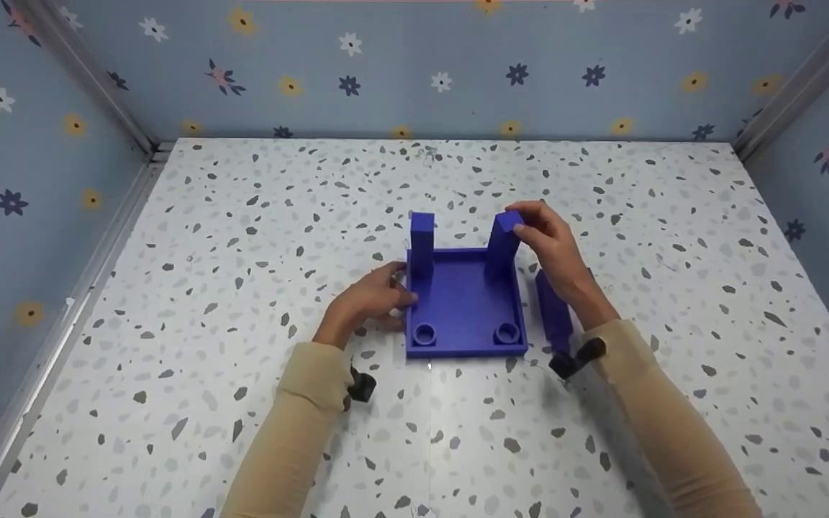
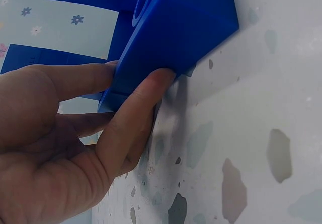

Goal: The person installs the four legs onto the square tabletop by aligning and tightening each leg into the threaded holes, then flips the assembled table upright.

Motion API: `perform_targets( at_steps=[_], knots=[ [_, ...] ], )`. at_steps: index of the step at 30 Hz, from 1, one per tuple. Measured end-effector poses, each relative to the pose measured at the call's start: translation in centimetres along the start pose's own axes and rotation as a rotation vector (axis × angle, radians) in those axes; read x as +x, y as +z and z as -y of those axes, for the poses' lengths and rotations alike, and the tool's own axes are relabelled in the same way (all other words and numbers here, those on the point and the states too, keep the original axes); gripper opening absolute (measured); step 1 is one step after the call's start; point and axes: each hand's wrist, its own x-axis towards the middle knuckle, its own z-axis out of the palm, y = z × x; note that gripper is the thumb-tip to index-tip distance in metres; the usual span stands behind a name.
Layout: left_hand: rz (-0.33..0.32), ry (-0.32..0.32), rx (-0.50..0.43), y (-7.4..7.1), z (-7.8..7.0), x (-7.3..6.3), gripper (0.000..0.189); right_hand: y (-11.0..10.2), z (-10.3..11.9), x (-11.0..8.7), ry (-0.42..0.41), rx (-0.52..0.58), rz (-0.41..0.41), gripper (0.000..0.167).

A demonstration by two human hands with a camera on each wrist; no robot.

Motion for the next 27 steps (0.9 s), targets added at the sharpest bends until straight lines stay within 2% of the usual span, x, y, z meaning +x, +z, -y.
perform_targets(
  at_steps=[11, 16, 20, 22, 27],
  knots=[
    [0.002, -0.008, 0.003, 0.0, 0.0, -0.1, 0.064, 0.1, -0.1, -0.5, -0.038, -0.051, -0.034, 0.034],
    [-0.004, -0.047, 0.077, -0.2, 0.1, -0.1, 0.066, 0.1, -0.1, -0.6, -0.059, -0.093, -0.044, 0.035],
    [-0.008, -0.05, 0.106, -0.2, 0.0, -0.1, 0.066, 0.2, -0.3, -0.7, -0.085, -0.144, -0.051, 0.035],
    [-0.003, -0.029, 0.073, -0.2, 0.0, 0.0, 0.066, 0.3, -0.3, -0.7, -0.101, -0.169, -0.057, 0.035],
    [0.0, -0.02, 0.022, -0.1, 0.1, 0.0, 0.065, 1.6, 1.4, -1.7, -0.128, -0.271, -0.09, 0.035]
  ],
)
